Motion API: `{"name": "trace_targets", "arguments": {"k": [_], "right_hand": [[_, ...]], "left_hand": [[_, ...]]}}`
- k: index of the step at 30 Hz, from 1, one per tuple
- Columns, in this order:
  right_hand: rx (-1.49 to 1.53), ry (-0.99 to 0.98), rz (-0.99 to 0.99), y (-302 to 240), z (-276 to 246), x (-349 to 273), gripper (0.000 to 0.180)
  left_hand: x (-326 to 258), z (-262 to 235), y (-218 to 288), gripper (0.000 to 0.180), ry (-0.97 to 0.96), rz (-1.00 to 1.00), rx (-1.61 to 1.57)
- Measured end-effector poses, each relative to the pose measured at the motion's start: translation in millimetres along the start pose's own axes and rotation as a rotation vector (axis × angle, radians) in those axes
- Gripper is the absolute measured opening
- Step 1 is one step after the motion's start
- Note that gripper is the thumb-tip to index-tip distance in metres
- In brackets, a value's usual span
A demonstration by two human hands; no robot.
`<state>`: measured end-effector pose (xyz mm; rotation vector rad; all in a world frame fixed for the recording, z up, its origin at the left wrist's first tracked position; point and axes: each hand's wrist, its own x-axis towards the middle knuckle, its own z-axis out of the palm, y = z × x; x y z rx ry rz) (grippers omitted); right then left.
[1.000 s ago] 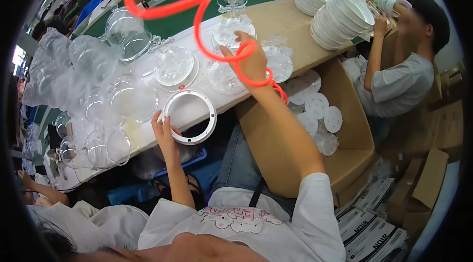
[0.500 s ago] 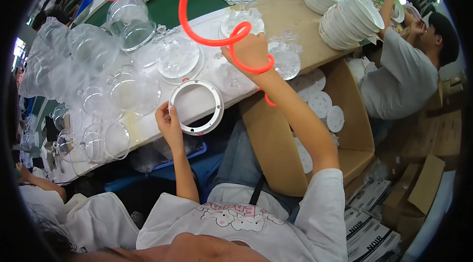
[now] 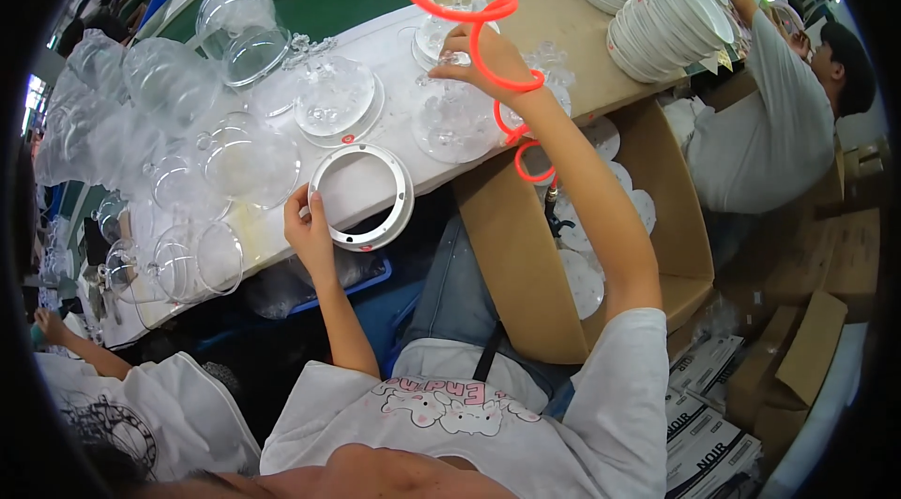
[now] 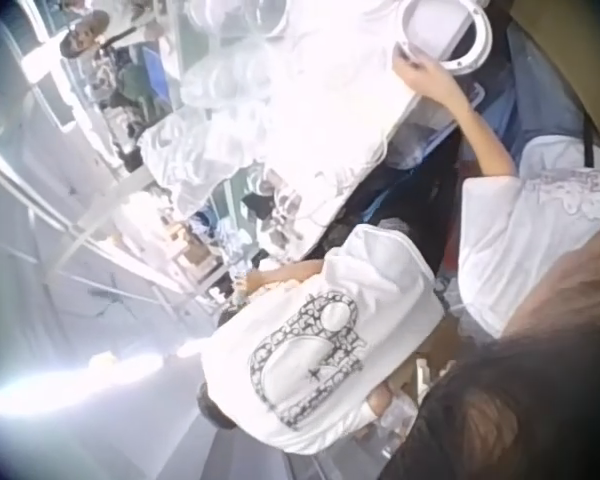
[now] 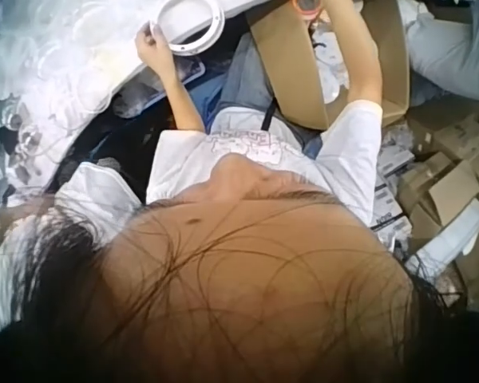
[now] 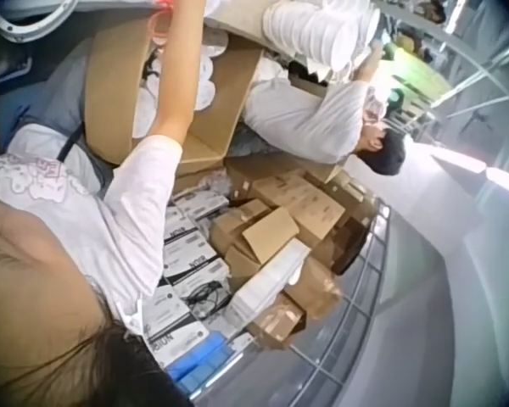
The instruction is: Assembling decorative light fixture components using an air blow gun and manual assembly.
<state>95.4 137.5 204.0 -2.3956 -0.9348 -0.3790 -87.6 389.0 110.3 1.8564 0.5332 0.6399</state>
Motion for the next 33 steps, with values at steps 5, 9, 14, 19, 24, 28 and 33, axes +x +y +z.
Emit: {"name": "trace_targets", "arguments": {"k": [5,9,14,19,24,28,33], "right_hand": [[0.318,-0.255,0.279,6,0,-9,0.026],[0.474,-0.219,0.312,4,-16,-9,0.023],[0.668,-0.118,0.389,-20,-39,-8,0.022],[0.629,-0.178,0.261,-55,8,-6,0.024],[0.41,-0.142,0.161,-60,28,-1,0.027],[0.361,-0.127,0.214,-59,27,-2,0.027],[0.494,-0.145,0.276,-71,18,2,0.027]], "left_hand": [[0,7,6,0.023,-0.043,0.034,0.084],[1,20,-1,0.022,-0.052,0.078,0.085],[2,42,-7,0.021,-0.018,0.045,-0.067],[4,61,3,0.019,0.048,0.009,-0.172],[-5,63,4,0.023,0.311,0.084,-0.386],[-70,36,-21,0.018,0.289,-0.068,-0.397],[-96,27,-10,0.028,-0.351,-0.593,-1.072]]}}
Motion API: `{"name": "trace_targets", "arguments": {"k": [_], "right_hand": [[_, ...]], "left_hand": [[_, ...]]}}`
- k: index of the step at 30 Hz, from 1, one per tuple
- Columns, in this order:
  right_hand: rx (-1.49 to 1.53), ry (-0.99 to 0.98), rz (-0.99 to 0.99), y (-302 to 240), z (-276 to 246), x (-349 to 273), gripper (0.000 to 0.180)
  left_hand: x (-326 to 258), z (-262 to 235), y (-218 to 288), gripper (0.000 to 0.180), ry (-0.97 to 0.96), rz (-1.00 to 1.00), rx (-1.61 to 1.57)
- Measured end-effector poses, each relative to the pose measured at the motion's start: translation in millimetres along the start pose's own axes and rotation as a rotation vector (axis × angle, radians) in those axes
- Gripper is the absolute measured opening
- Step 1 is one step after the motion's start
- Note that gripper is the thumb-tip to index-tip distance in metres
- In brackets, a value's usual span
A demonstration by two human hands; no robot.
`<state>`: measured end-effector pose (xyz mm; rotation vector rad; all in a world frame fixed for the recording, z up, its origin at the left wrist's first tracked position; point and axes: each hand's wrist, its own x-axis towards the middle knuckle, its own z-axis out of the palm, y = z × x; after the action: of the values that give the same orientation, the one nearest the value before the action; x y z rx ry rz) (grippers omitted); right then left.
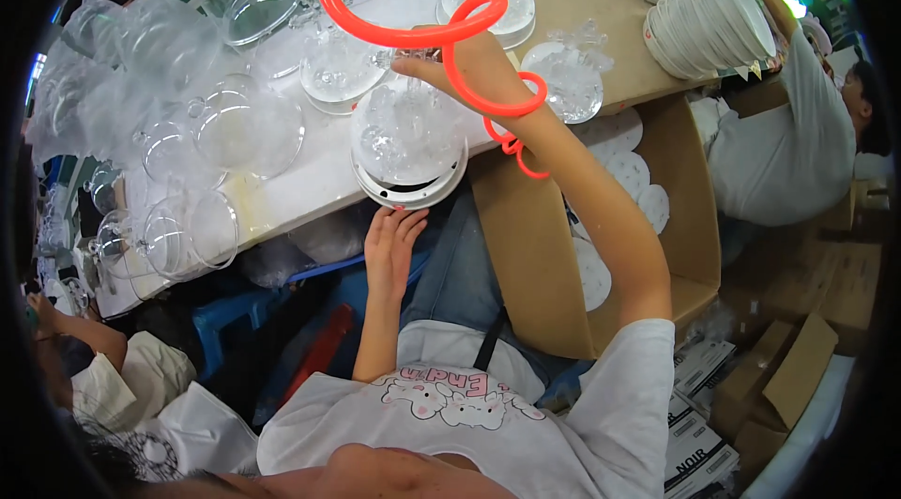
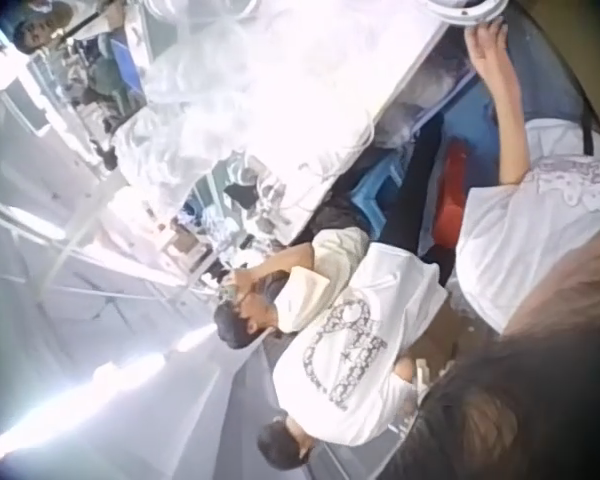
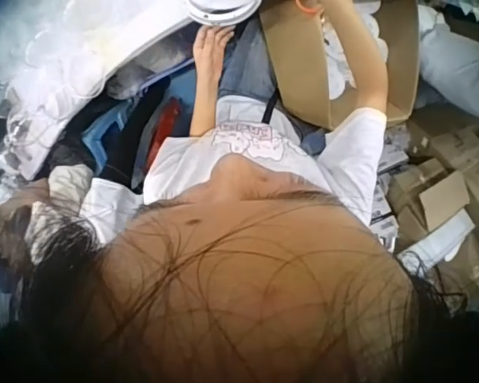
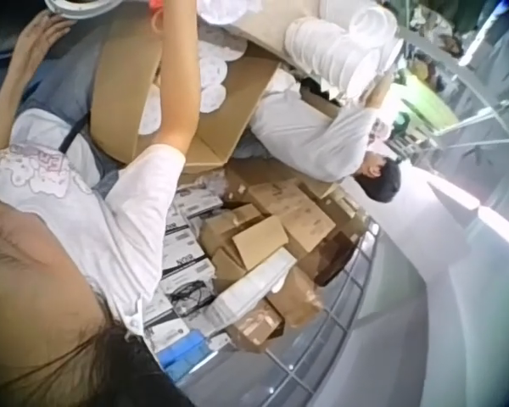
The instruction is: Assembling decorative light fixture components using an air blow gun and manual assembly.
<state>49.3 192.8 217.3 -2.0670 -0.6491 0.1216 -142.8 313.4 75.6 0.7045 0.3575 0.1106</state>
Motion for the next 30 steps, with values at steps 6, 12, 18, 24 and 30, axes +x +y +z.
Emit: {"name": "trace_targets", "arguments": {"k": [6,12,18,24,30], "right_hand": [[-0.162,0.024,-0.035,-2,8,0,0.029],[-0.113,0.016,-0.009,3,6,-8,0.027],[-0.306,0.035,-0.163,6,11,-9,0.028],[-0.324,0.031,-0.252,8,16,-11,0.025],[-0.42,-0.009,-0.249,3,12,-9,0.026]], "left_hand": [[15,7,-20,0.025,-0.059,-0.05,-0.083],[19,6,-24,0.021,-0.034,-0.051,-0.055],[19,6,-24,0.019,-0.039,-0.056,-0.042],[20,3,-26,0.021,-0.047,-0.054,-0.043],[20,5,-26,0.022,-0.041,-0.065,-0.041]]}}
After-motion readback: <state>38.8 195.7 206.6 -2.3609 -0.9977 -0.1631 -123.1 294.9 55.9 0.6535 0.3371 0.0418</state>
